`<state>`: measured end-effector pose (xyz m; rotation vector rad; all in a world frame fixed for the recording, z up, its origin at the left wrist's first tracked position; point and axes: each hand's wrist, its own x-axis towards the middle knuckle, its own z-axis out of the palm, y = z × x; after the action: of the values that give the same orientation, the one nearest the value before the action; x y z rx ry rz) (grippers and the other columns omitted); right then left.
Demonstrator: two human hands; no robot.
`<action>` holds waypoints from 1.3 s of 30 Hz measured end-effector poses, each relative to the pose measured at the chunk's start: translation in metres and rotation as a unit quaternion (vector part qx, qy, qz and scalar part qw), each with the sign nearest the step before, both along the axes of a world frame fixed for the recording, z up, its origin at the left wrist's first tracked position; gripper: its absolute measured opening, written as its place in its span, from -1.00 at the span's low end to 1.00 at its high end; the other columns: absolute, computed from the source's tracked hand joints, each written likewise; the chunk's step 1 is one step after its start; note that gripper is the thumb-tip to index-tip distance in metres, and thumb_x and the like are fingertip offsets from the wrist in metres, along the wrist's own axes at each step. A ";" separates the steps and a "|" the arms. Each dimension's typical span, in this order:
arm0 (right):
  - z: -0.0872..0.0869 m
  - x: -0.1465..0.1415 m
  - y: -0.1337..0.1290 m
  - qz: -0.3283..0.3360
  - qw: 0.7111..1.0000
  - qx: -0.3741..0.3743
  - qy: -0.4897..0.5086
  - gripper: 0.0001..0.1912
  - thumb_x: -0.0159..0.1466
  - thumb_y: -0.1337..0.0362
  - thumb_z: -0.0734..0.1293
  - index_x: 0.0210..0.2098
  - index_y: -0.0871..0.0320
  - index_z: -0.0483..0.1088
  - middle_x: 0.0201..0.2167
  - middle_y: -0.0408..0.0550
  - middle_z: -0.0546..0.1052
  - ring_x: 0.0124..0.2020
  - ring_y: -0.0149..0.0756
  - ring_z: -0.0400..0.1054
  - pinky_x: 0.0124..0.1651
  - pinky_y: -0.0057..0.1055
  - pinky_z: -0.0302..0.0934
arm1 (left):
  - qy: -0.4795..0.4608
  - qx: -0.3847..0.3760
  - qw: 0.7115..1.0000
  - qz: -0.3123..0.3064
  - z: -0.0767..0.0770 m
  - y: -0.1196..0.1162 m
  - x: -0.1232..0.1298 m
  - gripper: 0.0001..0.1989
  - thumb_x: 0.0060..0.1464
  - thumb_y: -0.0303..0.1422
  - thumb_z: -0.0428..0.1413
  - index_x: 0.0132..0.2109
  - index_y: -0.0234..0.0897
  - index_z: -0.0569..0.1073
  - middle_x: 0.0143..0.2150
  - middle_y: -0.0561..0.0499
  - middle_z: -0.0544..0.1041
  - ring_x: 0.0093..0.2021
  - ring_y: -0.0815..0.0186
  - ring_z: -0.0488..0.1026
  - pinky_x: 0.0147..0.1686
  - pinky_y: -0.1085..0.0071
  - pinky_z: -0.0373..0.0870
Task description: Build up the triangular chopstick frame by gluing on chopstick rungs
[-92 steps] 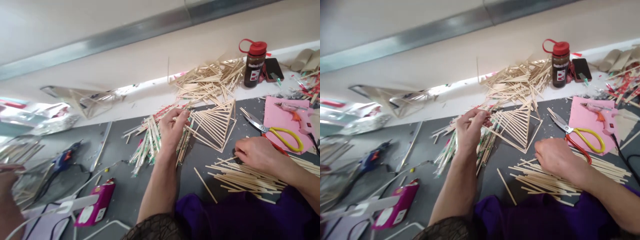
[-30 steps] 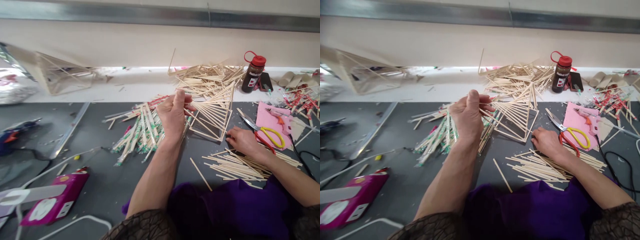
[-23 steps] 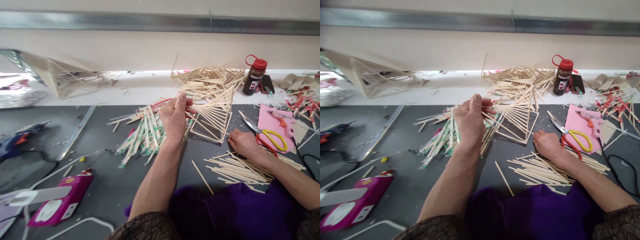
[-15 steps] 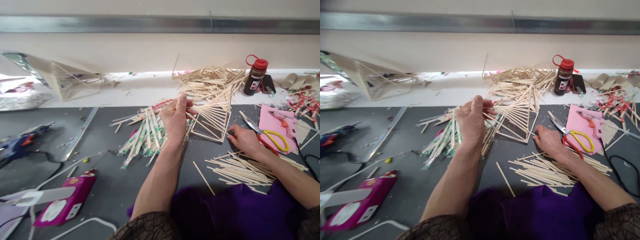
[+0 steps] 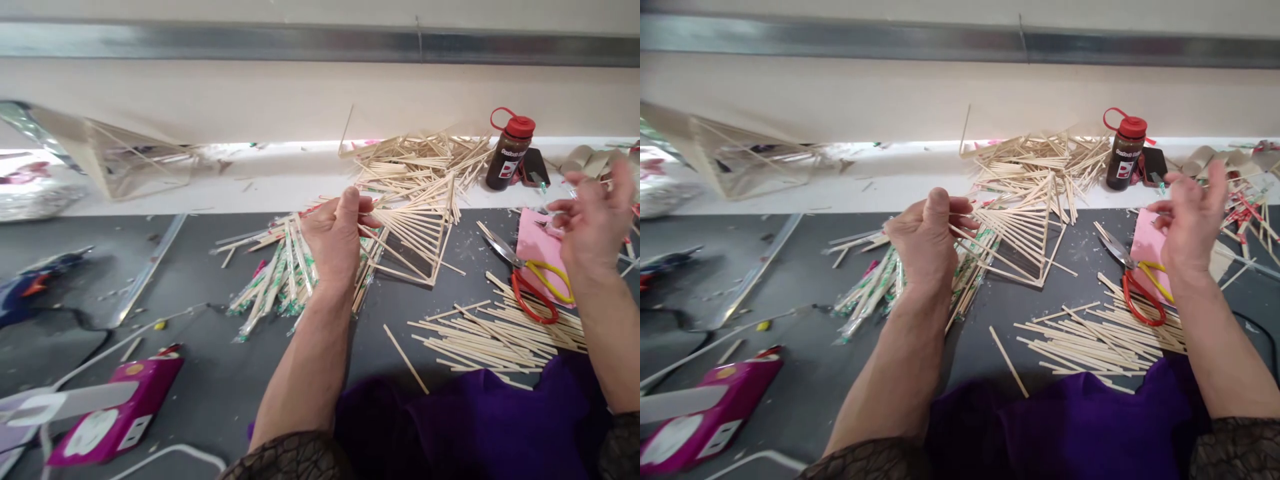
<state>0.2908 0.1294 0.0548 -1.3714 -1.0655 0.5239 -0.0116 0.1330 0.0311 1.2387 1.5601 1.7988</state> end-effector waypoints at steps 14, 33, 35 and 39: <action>-0.066 -0.083 -0.024 0.315 0.656 -0.182 -0.661 -0.71 0.34 0.33 0.12 -0.18 0.23 0.46 -0.21 0.15 0.51 -0.27 -0.19 0.46 -0.40 -0.40 0.12 | -0.046 0.042 0.998 0.005 0.005 0.000 -0.006 -0.59 0.09 -0.04 0.12 -0.46 -0.30 0.52 -0.54 0.04 0.51 -0.65 0.46 0.40 -0.70 0.47 0.22; 0.009 0.040 0.008 -0.105 0.964 0.026 -0.241 -0.91 0.15 0.36 0.24 -0.43 0.12 0.39 -0.62 -0.14 0.36 -0.58 -0.33 0.22 -0.51 -0.37 0.02 | -0.046 0.042 0.998 0.000 0.009 -0.001 -0.008 -0.65 0.08 -0.11 0.14 -0.46 -0.31 0.53 -0.57 0.08 0.49 -0.65 0.47 0.41 -0.69 0.49 0.21; 0.008 0.036 0.001 -0.039 0.997 0.044 -0.044 -0.92 0.06 0.42 0.29 -0.52 0.13 0.36 -0.68 -0.21 0.32 -0.68 -0.42 0.13 -0.62 -0.43 -0.09 | -0.050 0.038 0.998 0.002 0.008 -0.001 -0.004 -0.65 0.07 -0.11 0.14 -0.47 -0.30 0.52 -0.56 0.07 0.50 -0.65 0.47 0.41 -0.69 0.49 0.22; 0.001 0.006 -0.026 0.108 0.989 -0.004 0.105 -0.92 0.07 0.42 0.36 -0.51 0.15 0.40 -0.57 -0.13 0.46 -0.69 -0.50 0.18 -0.68 -0.46 -0.16 | -0.052 0.022 0.998 -0.016 0.004 -0.002 0.007 -0.63 0.07 -0.08 0.12 -0.48 -0.29 0.50 -0.53 0.03 0.52 -0.64 0.45 0.42 -0.70 0.50 0.23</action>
<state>0.2970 0.1036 0.0558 -1.1845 -1.0433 0.8152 -0.0045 0.1313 0.0350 1.1636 1.4435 1.8568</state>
